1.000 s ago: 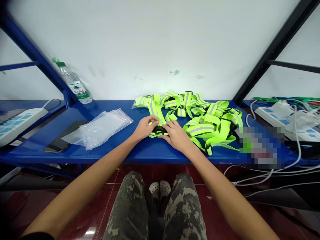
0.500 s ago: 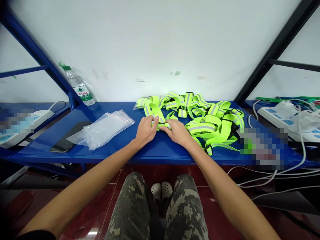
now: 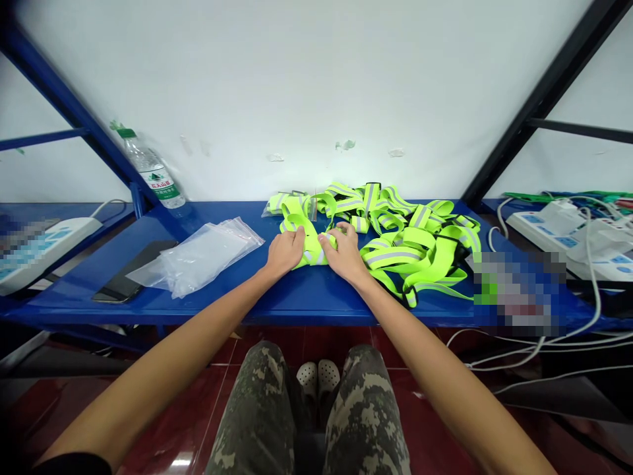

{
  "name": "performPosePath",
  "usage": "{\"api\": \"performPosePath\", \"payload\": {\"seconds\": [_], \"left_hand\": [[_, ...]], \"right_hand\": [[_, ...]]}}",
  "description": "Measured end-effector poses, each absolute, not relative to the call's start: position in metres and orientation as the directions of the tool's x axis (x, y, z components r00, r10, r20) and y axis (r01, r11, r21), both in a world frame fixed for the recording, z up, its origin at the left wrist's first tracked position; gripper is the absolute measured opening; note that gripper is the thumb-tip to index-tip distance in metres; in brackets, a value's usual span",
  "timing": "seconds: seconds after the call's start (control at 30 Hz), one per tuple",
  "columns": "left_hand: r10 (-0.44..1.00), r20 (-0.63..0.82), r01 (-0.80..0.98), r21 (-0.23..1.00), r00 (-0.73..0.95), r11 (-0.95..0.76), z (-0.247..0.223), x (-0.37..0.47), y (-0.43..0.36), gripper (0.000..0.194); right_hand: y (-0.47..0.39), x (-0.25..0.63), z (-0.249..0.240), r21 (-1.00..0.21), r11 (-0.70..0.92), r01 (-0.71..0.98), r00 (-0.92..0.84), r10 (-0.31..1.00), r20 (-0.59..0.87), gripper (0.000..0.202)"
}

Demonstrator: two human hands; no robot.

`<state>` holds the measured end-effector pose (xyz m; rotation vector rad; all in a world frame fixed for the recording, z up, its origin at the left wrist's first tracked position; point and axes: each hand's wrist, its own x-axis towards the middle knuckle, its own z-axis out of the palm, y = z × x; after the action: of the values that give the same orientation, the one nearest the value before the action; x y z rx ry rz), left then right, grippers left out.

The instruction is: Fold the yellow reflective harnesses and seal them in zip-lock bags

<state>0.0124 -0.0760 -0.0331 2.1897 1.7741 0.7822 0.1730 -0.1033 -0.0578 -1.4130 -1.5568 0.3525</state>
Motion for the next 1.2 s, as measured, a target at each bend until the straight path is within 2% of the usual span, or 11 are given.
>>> {"api": "performPosePath", "payload": {"seconds": [0.13,0.27,0.37,0.5,0.63,0.73,0.87,0.93,1.07,1.13,1.2], "left_hand": [[0.923,0.345,0.821,0.468,0.170,-0.327,-0.036,0.012,-0.074,0.059],[0.881,0.453,0.773,0.509,0.134,-0.379,-0.040,0.011,-0.071,0.031],[0.893,0.425,0.701,0.591,0.150,-0.399,-0.043,0.009,-0.065,0.016],[0.891,0.385,0.560,0.695,0.239,-0.451,-0.046,0.007,-0.056,0.007],[0.862,0.415,0.512,0.694,0.290,-0.507,-0.049,0.008,-0.052,0.011],[0.838,0.449,0.549,0.634,0.311,-0.544,-0.050,0.010,-0.052,0.015],[0.820,0.477,0.660,0.509,0.318,-0.552,-0.050,0.010,-0.053,0.016],[0.825,0.469,0.677,0.498,0.314,-0.541,-0.050,0.010,-0.052,0.017],[0.846,0.448,0.643,0.563,0.290,-0.519,-0.050,0.010,-0.051,0.014],[0.856,0.445,0.627,0.596,0.262,-0.501,-0.050,0.010,-0.052,0.009],[0.870,0.435,0.622,0.621,0.233,-0.477,-0.049,0.010,-0.054,0.007]], "right_hand": [[-0.102,0.169,-0.058,-0.818,0.256,0.516,0.145,0.915,0.378,0.041],[-0.101,0.165,-0.056,-0.846,0.228,0.481,0.164,0.925,0.342,0.038],[-0.099,0.161,-0.057,-0.843,0.221,0.490,0.159,0.928,0.336,0.032],[-0.096,0.161,-0.059,-0.839,0.222,0.497,0.155,0.929,0.338,0.030],[-0.093,0.164,-0.061,-0.788,0.270,0.553,0.211,0.870,0.446,0.027],[-0.093,0.164,-0.060,-0.734,0.311,0.603,0.208,0.827,0.522,0.019],[-0.096,0.163,-0.057,-0.553,0.383,0.740,0.101,0.750,0.654,0.025],[-0.102,0.164,-0.053,-0.435,0.411,0.801,-0.004,0.731,0.683,0.030],[-0.118,0.173,-0.046,-0.263,0.557,0.788,-0.324,0.738,0.592,0.035],[-0.124,0.180,-0.044,-0.254,0.613,0.748,-0.433,0.741,0.514,0.056],[-0.126,0.187,-0.045,-0.281,0.636,0.719,-0.481,0.747,0.459,0.064]]}}
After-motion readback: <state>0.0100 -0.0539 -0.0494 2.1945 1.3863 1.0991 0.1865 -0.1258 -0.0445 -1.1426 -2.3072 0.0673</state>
